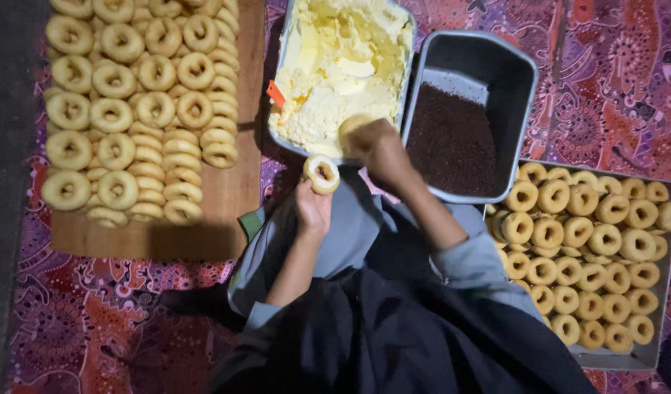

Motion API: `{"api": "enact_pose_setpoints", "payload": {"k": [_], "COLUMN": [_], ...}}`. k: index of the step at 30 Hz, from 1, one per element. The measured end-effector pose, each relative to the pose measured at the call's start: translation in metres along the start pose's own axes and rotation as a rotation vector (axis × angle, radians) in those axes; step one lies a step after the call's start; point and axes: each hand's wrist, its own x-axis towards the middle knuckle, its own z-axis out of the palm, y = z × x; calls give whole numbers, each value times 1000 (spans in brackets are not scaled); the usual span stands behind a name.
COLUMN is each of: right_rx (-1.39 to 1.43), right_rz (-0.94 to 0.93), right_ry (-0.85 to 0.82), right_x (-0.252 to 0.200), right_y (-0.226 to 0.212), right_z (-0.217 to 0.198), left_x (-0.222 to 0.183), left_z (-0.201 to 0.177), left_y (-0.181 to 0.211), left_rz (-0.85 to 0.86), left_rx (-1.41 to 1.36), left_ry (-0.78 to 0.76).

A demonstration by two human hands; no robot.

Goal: The person sits on the floor and repeatedly picks up ring-shaped pastries, splits them open, fills them with a yellow cream, and places them into a tray of dark crumbs. The finished pastries are then arranged on a metal tray.

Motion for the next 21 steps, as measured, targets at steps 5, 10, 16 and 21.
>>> {"api": "enact_pose_setpoints", "payload": {"k": [5, 10, 16, 21], "right_rx": [224, 117, -150, -378], "right_rz": [-261, -55, 347, 341], "right_ry": [-31, 172, 375, 69], "right_x": [-48, -69, -109, -159], "right_y": [-7, 2, 103, 204], "right_z": [1, -25, -54, -91], "left_x": [-9, -21, -28, 23], "left_z": [12, 52, 93, 130], "left_y": [-7, -23, -72, -137], "left_rz": [-108, 6, -214, -140], "left_rx": [-21, 182, 186, 1057], "left_ry": [103, -120, -169, -173]}}
